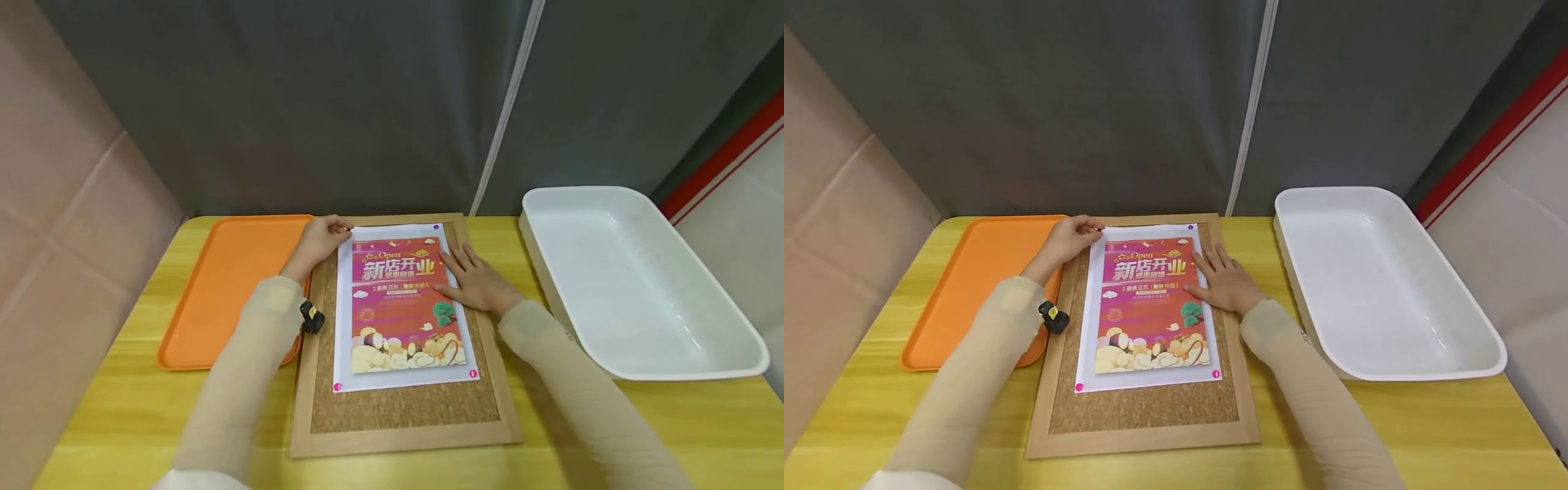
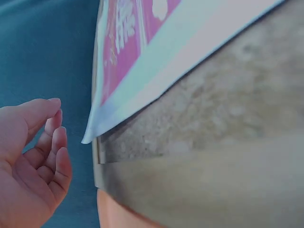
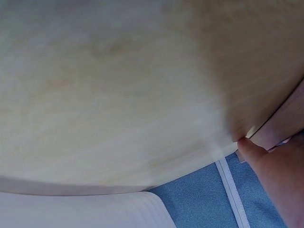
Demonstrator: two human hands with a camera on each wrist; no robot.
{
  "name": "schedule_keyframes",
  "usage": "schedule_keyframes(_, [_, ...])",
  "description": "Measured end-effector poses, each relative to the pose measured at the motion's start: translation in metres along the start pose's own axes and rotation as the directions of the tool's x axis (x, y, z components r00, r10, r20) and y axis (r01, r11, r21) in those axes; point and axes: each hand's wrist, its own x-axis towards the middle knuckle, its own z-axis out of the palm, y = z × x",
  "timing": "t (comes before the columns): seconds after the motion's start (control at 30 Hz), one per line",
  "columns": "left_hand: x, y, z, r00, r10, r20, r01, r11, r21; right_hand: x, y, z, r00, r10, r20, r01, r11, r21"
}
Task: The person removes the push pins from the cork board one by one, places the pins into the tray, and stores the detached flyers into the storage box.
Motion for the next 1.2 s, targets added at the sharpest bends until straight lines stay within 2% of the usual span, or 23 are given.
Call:
schedule_keyframes(0.17, [-0.017, 0.002, -0.008, 0.999, 0.040, 0.017, -0.040, 0.999, -0.010, 0.001, 0.000, 0.000, 1.000, -0.007, -0.007, 0.007, 1.000, 0.001])
schedule_keyframes(0.33, [-0.038, -0.005, -0.017, 0.998, 0.054, 0.023, -0.054, 0.998, 0.009, 0.002, -0.002, 0.000, 1.000, -0.011, -0.011, 0.011, 1.000, 0.000])
schedule_keyframes(0.5, [-0.056, -0.022, -0.032, 0.998, 0.056, 0.013, -0.057, 0.997, 0.052, 0.005, -0.001, 0.000, 1.000, -0.004, -0.015, 0.004, 1.000, 0.003])
schedule_keyframes(0.77, [-0.081, -0.054, -0.055, 1.000, 0.001, -0.019, 0.000, 0.998, 0.067, 0.007, -0.001, 0.000, 1.000, -0.009, -0.009, 0.009, 1.000, -0.008])
schedule_keyframes(0.97, [-0.089, -0.075, -0.067, 0.999, -0.034, -0.027, 0.036, 0.996, 0.076, 0.006, -0.003, -0.002, 1.000, 0.003, -0.006, -0.003, 1.000, 0.003])
schedule_keyframes(1.2, [-0.087, -0.094, -0.072, 0.994, -0.106, -0.020, 0.108, 0.989, 0.104, 0.005, -0.002, -0.002, 1.000, -0.001, -0.001, 0.001, 1.000, 0.003])
